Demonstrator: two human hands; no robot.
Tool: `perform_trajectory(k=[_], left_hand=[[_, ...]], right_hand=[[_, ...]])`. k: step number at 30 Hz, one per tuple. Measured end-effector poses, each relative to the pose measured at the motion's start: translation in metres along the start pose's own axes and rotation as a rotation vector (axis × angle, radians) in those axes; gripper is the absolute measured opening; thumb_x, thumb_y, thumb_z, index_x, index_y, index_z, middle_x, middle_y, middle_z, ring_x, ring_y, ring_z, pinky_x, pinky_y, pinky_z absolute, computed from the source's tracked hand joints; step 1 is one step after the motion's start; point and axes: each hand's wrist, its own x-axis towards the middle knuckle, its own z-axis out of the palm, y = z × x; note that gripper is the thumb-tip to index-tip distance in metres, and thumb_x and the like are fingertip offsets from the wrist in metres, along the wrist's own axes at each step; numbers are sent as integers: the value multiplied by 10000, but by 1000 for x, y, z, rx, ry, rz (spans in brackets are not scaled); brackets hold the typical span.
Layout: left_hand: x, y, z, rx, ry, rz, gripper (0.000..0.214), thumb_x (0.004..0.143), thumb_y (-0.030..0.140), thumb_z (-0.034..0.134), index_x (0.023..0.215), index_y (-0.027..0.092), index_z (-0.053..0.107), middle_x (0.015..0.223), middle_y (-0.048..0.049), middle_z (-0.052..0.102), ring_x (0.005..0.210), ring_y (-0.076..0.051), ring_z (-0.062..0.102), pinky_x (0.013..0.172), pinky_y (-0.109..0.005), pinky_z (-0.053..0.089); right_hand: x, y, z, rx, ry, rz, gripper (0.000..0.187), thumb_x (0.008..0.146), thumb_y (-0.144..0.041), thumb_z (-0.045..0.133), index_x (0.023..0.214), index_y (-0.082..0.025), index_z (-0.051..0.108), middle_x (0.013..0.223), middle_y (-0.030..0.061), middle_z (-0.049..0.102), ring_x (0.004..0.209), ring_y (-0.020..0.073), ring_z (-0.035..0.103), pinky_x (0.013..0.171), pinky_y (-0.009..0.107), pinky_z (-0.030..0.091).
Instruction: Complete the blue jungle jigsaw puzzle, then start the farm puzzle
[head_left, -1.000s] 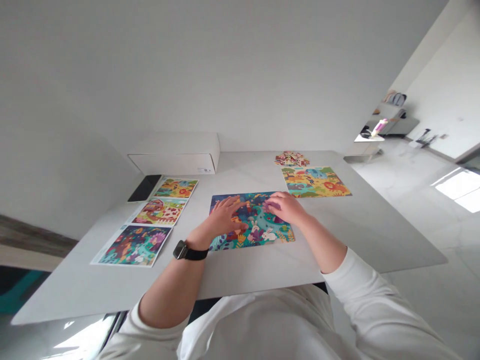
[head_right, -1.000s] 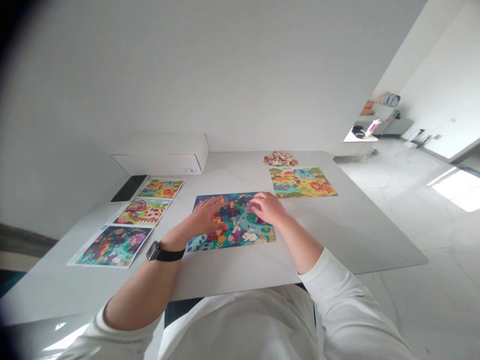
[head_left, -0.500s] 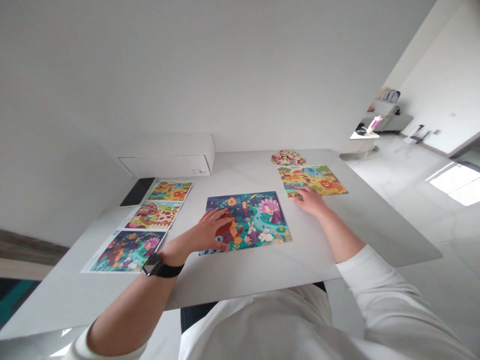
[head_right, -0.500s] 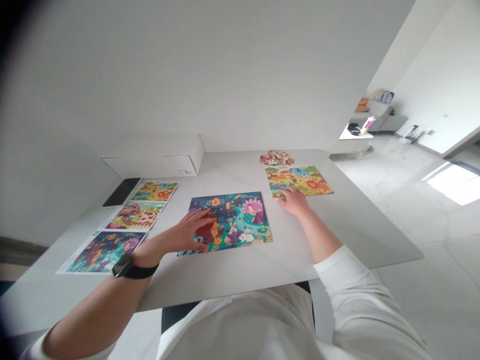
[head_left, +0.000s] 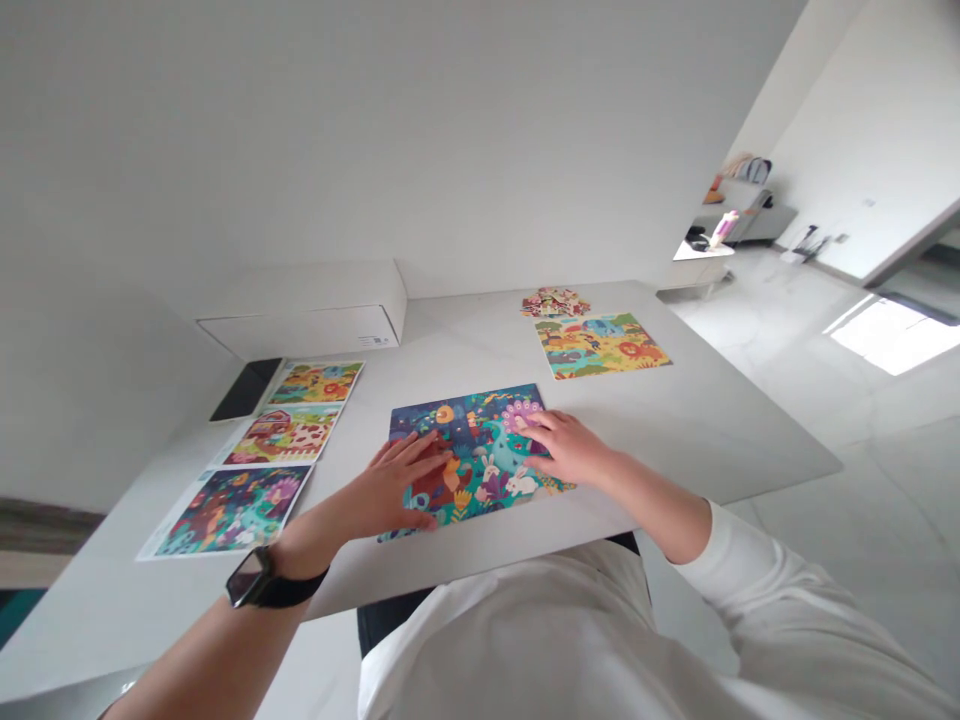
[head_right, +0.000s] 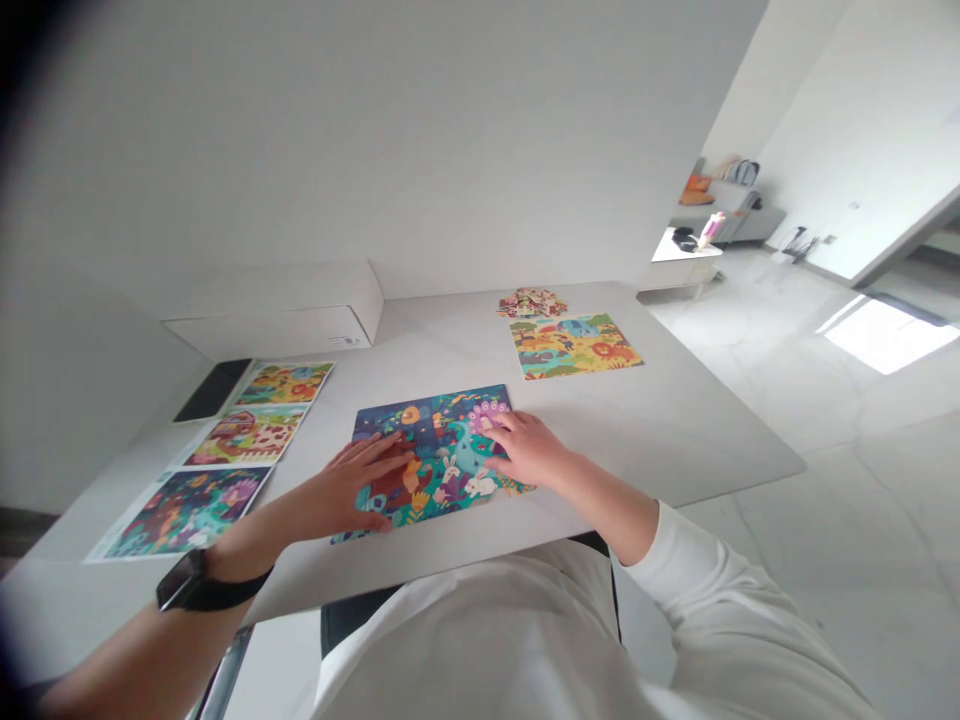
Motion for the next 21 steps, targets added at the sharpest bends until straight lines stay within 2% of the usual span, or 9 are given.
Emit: perform_trajectory(k=[2,5,9,12,16,21], left_hand=[[-5,0,3,-7,-5,74,1060,789,777,824,1700,384,450,1823,-115,293,1663,-437,319,1351,-631,256],[-4,10,7,0,-1,122,1068,794,794,811,1706,382,440,1823,-116,292,1649,-442,346,1340,-622,288],[15,48,10,-15,29,162,1058,792,784,821,1703,409,437,1843,-87,243,1640,-459,354,1323,-654,313],[41,87,16,-63,68,210,1024,841,768,790,1711,361,433,1855,-115,194,1639,-439,364,1348,-662,264],[85,139,22,-86,82,263,947,889,786,722,1679,318,490,1830,-132,278,1663,-431,312,1359,-670,218],[141,191,18,-63,69,290,947,918,807,669,1686,285,483,1826,-152,280,1672,-445,285,1347,-702,214]], right_hand=[[-11,-2,-2,-3,4,23,559,997,-500,761,1482,-228,707,1517,176,648,1367,363,633,1197,550,491],[-30,-1,-6,-12,19,66,542,991,-506,767,1455,-230,723,1506,169,655,1368,365,630,1196,555,482],[-64,11,-13,-44,44,171,508,1012,-491,732,1446,-227,721,1497,170,660,1368,355,634,1199,541,472],[-95,31,-22,-73,39,290,426,1040,-445,682,1407,-235,733,1484,155,672,1353,330,648,1207,520,464],[-131,62,-38,-129,39,492,401,1049,-409,636,1414,-261,716,1531,124,659,1394,332,624,1211,520,459],[-152,95,-54,-212,-1,691,396,1063,-427,577,1383,-233,706,1503,144,676,1349,371,643,1136,537,505]])
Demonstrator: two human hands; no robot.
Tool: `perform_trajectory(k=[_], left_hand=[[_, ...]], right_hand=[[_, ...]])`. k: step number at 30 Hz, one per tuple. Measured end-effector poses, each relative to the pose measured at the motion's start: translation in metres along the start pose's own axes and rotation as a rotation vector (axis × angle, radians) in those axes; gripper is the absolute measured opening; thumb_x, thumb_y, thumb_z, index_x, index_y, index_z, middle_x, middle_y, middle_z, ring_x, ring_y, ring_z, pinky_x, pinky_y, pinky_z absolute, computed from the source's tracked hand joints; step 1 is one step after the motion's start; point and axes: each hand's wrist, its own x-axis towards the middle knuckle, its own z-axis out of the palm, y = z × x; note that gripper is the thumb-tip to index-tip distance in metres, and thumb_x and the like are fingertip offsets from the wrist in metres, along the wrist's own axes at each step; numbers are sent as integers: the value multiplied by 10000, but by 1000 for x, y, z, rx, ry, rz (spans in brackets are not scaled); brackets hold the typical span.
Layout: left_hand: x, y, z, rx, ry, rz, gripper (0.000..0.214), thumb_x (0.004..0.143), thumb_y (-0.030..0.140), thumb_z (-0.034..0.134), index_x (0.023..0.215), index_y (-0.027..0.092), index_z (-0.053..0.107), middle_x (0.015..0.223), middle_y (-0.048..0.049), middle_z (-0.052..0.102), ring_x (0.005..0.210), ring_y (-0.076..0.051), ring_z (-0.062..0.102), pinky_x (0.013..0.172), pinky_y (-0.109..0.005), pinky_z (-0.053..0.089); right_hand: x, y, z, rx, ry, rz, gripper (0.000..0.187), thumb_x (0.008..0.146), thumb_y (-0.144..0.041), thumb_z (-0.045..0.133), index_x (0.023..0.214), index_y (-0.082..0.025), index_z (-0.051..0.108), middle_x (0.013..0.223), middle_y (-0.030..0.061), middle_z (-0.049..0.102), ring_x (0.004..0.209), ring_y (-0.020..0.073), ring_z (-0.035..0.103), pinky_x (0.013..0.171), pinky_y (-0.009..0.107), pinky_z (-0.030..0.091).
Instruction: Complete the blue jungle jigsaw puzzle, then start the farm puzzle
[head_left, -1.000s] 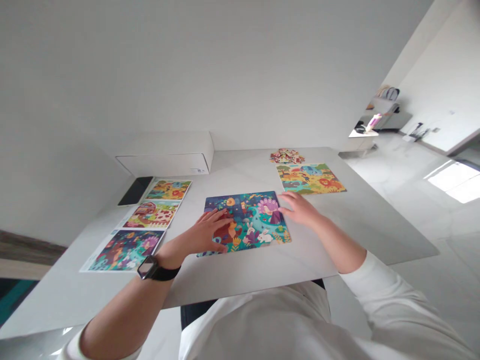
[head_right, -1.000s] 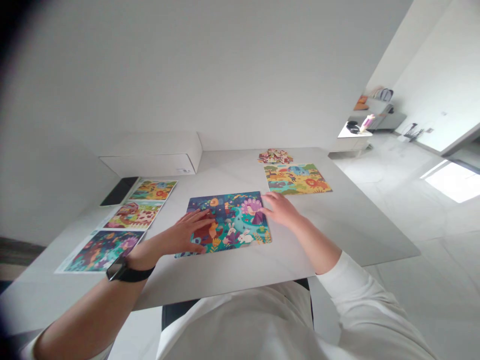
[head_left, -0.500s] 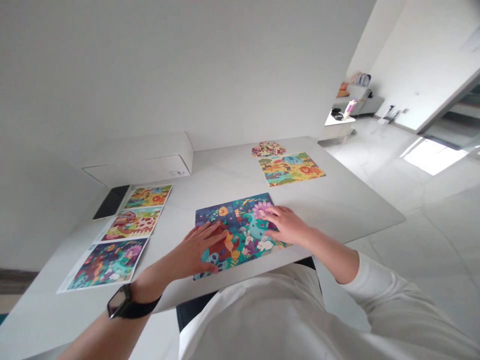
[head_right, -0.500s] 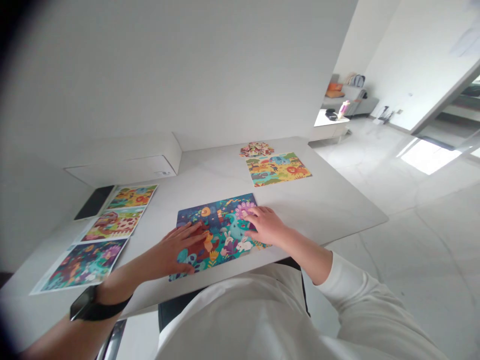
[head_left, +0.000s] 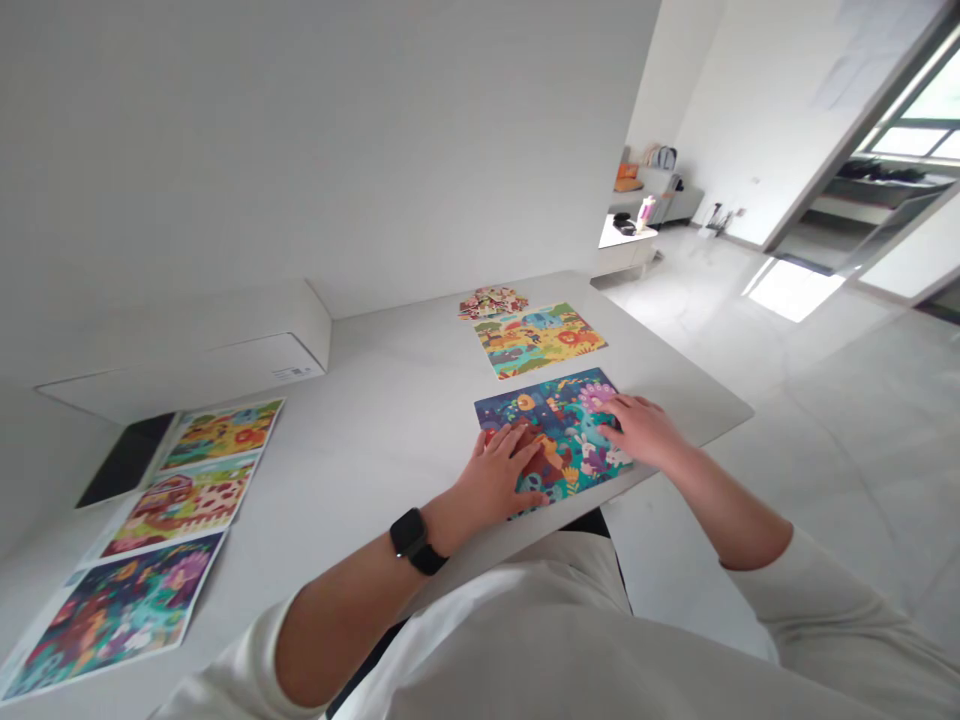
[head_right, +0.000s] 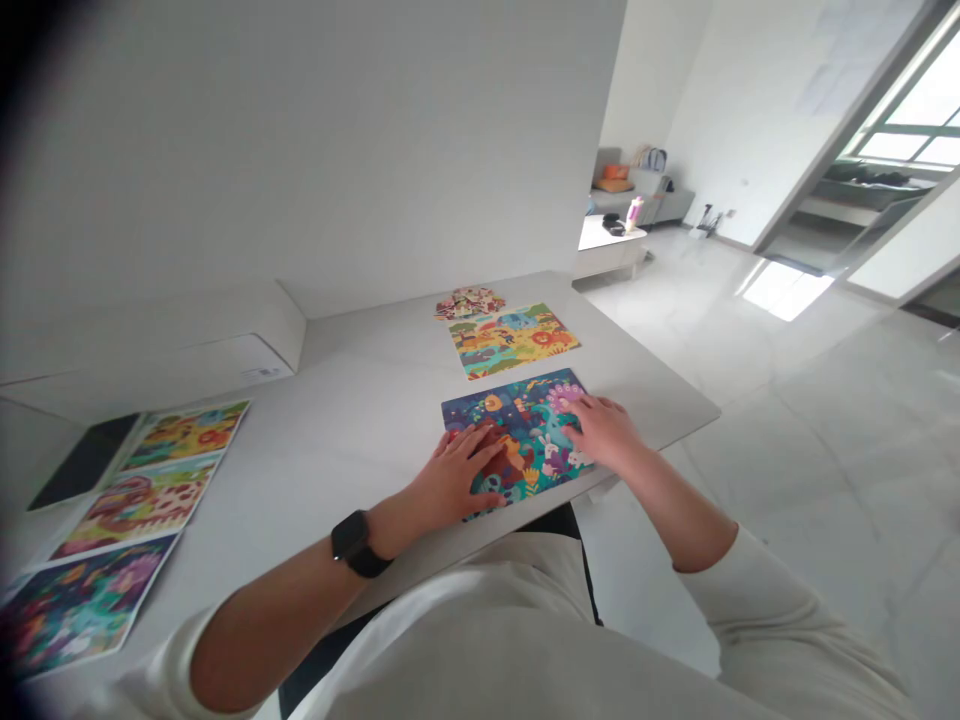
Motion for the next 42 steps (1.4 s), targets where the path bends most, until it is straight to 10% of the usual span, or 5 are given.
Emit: perform_trajectory(k=[10,23,32,42], left_hand=[[65,15,7,45,55,-5,930,976,851,504,1712,289,431,1824,-142,295,1678,-423,274,1343,-708,204],[76,7,3,-45,107,36,768,1008,745,547,1667,353,503,1783,-118,391,1622,-453,375,1281,-716,331],[96,-94,-42,-75,345,-95,516,1076,473,558,1547,269,602,1625,-121,590,1513,-341,528,1265,-566,441],[163,-198,-80,-106,461,-212,490,1053,386,584,1497,180,606,1565,-161,619,1493,-309,546,1304,-511,412]], right_hand=[[41,41,-1,1,-54,127,425,1077,-349,533,1478,-250,630,1587,137,630,1389,362,634,1176,539,478],[60,62,12,15,-2,61,433,1037,-329,559,1448,-231,658,1501,192,674,1303,392,676,1115,572,529],[146,42,-17,39,65,-63,338,1043,-253,561,1338,-186,711,1361,187,693,1239,335,680,1125,457,513],[299,-29,8,217,232,-317,440,1053,-326,514,1462,-193,610,1417,191,663,1367,342,615,1195,529,480]])
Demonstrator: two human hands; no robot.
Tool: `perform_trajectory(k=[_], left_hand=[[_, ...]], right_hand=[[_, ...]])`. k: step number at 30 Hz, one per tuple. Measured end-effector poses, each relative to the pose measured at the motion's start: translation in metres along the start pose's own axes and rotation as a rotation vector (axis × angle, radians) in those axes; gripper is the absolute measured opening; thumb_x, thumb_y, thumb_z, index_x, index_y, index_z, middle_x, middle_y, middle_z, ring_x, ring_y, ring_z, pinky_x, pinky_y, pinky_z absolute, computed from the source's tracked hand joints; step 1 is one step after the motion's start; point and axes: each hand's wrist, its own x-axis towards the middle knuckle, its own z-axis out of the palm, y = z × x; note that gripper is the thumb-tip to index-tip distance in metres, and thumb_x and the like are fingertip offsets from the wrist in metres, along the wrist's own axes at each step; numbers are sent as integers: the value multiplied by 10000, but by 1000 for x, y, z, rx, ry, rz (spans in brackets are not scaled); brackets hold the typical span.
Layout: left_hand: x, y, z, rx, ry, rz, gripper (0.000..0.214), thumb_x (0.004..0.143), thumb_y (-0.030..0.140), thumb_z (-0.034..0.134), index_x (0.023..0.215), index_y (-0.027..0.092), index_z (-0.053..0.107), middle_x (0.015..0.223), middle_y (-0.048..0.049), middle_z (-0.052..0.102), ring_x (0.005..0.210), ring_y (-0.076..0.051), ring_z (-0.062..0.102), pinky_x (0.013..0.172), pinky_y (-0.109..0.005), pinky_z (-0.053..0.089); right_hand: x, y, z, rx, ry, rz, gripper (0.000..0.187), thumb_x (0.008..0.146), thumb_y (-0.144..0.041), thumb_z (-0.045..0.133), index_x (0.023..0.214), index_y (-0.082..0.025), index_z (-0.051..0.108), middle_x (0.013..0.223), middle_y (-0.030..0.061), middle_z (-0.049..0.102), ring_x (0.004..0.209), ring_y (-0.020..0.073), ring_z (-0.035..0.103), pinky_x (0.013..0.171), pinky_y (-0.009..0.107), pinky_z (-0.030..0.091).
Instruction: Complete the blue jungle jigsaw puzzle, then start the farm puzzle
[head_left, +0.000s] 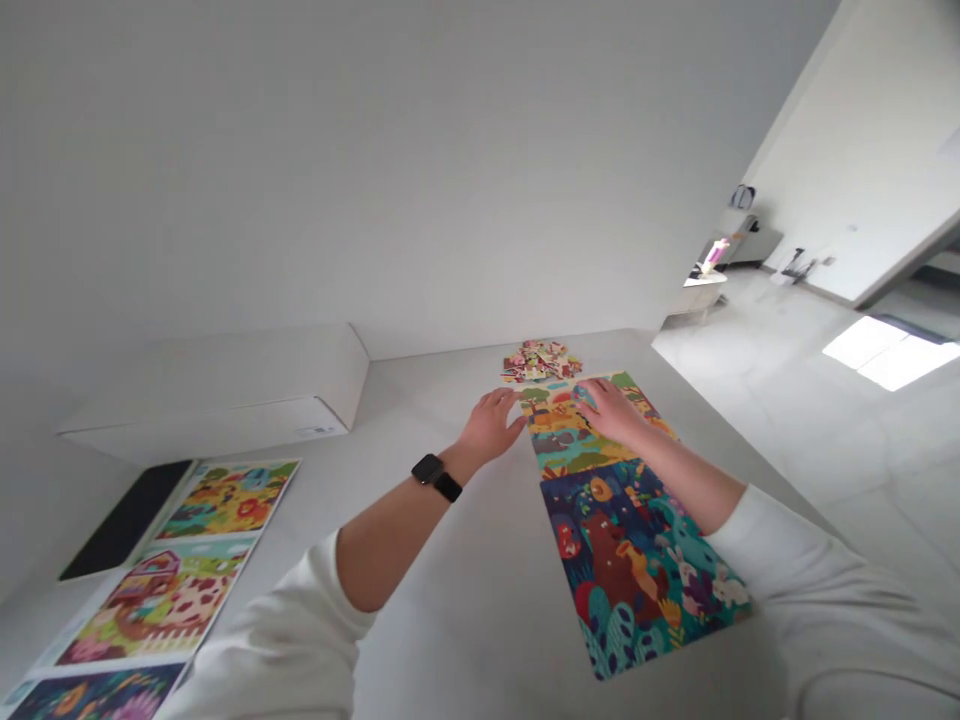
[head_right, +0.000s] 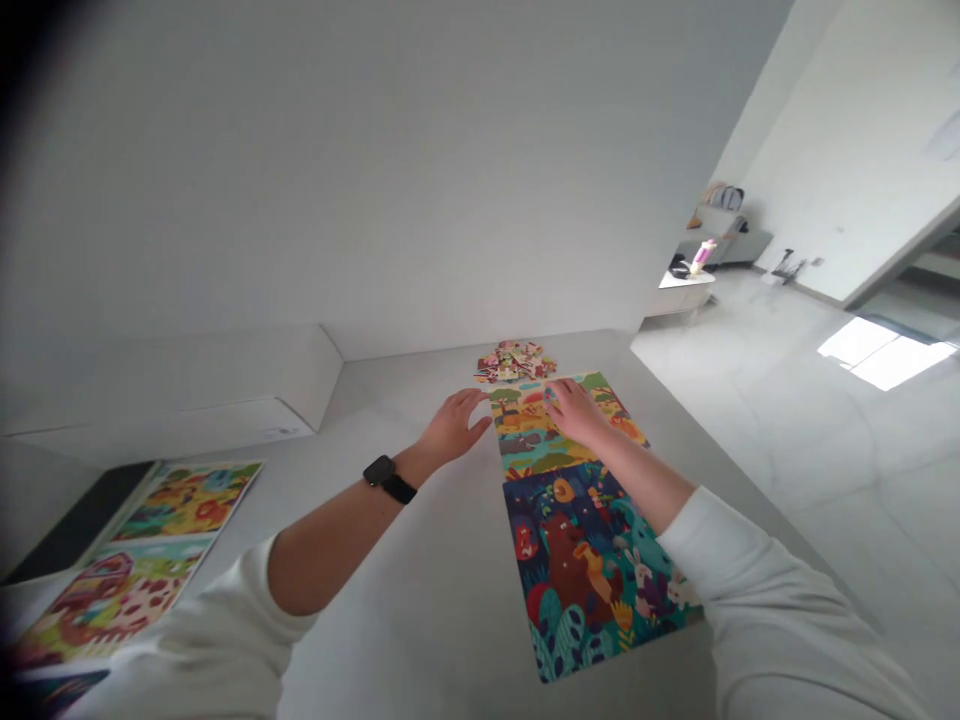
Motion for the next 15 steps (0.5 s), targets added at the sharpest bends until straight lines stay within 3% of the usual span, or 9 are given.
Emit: perform_trajectory(k=[5,8,11,15], left_hand=[[57,-18,14,16,-32,-33,533,1029,375,619,1513,157,581,1621,-176,572,1532,-312,507,1317,-485,378],[92,-28,27,44,-40,-57,660,976,416,692,1568,171,534,1681,-182,510,1568,-335,462,1329,-510,345],[124,-38,37,55,-56,-73,830,947,516,722,1648,168,448,1731,-198,439,1598,-374,408,1339,-559,304],[155,-52,46,58,-138,-28,878,980,600,670,1709,211,373,1799,-178,331,1660,-404,295,1350,-605,246]], right_hand=[[62,3,22,50,46,43,512,1053,-359,500,1542,-216,549,1414,196,657,1371,367,598,1199,564,468],[94,10,33,25,50,39,593,1021,-383,571,1568,-164,510,1499,220,606,1441,366,538,1242,532,428],[120,21,46,-6,-7,-1,737,975,-415,648,1627,-141,438,1615,229,524,1526,372,459,1281,538,374],[142,37,61,-32,-132,-9,912,945,-510,704,1698,-144,342,1759,253,358,1620,457,327,1305,660,280]])
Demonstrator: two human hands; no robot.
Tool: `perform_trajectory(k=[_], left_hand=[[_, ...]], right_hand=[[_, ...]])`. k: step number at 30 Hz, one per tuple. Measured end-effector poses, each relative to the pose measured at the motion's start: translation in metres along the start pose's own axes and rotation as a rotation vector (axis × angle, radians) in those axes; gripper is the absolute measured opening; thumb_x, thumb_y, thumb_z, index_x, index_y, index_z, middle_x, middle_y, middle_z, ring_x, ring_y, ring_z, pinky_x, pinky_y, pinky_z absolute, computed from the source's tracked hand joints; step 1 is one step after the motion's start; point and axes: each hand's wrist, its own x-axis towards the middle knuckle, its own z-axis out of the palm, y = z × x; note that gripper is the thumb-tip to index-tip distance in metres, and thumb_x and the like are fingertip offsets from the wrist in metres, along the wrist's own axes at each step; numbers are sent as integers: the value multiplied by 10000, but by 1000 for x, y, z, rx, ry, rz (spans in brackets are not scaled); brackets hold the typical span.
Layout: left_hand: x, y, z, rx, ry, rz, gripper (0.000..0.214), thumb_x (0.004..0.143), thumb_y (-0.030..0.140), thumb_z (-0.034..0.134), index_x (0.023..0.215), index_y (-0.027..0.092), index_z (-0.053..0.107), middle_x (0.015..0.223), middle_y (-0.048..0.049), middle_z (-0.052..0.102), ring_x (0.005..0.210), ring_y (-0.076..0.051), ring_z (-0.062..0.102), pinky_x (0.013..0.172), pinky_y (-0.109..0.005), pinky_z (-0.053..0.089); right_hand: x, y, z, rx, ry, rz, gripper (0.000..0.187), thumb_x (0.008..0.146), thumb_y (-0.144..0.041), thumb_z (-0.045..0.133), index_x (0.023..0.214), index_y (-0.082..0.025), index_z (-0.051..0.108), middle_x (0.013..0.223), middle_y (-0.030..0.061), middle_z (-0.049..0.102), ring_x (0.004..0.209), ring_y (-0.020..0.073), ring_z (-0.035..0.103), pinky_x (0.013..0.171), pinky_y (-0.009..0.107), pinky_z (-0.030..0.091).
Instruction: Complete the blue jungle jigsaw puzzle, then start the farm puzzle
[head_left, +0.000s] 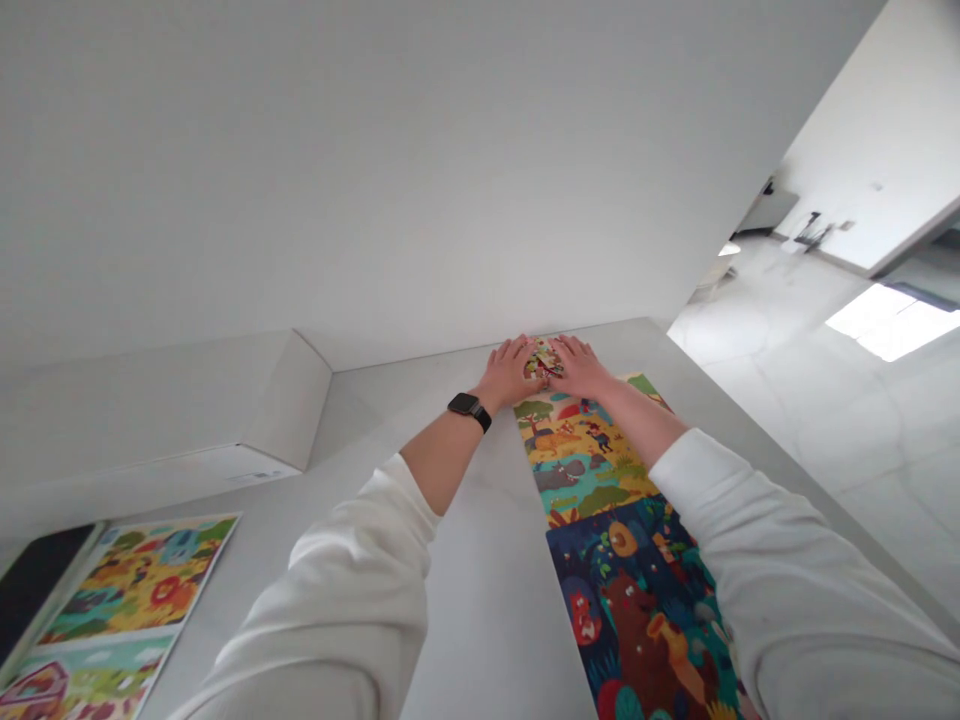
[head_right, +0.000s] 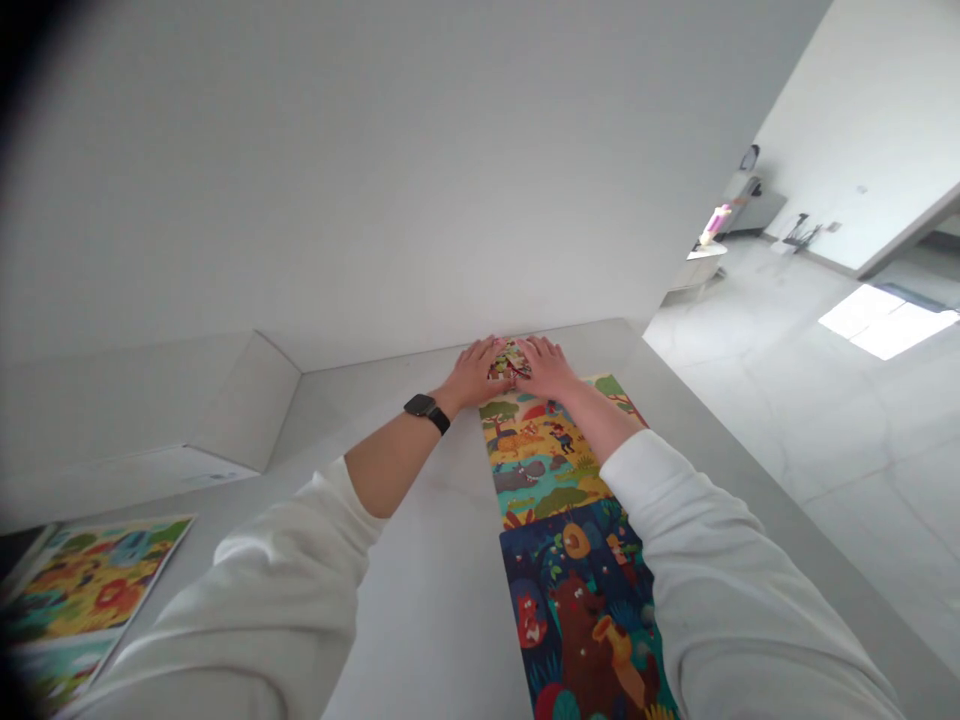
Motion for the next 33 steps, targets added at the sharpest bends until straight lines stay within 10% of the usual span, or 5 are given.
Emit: perform_trajectory(k=[9,17,33], left_hand=[[36,-30,10,1,-97,228,952,954,703,659,1709,192,385,1809,-162,322,1674,-378,276,1380,-543,204],[11,-59,-4,-9,-101,251,1020,906,656,729,1705,124,383,1788,-189,356,1670,-338,314,1392,-463,225],[-203,-134,-63,75,30,59,875,997,641,593,1707,167,402,1788,-152,374,1675,-350,311,1403,-582,208]], right_hand=[[18,23,19,57,-129,-52,964,1006,-691,550,1749,-142,274,1820,196,285,1674,450,254,1366,633,186],[26,-20,24,31,-88,-103,913,1047,-667,497,1727,-82,324,1805,221,310,1680,417,257,1382,584,176],[18,-218,50,72,-99,-417,902,1001,-643,672,1683,-107,429,1740,261,405,1619,428,369,1356,578,230]])
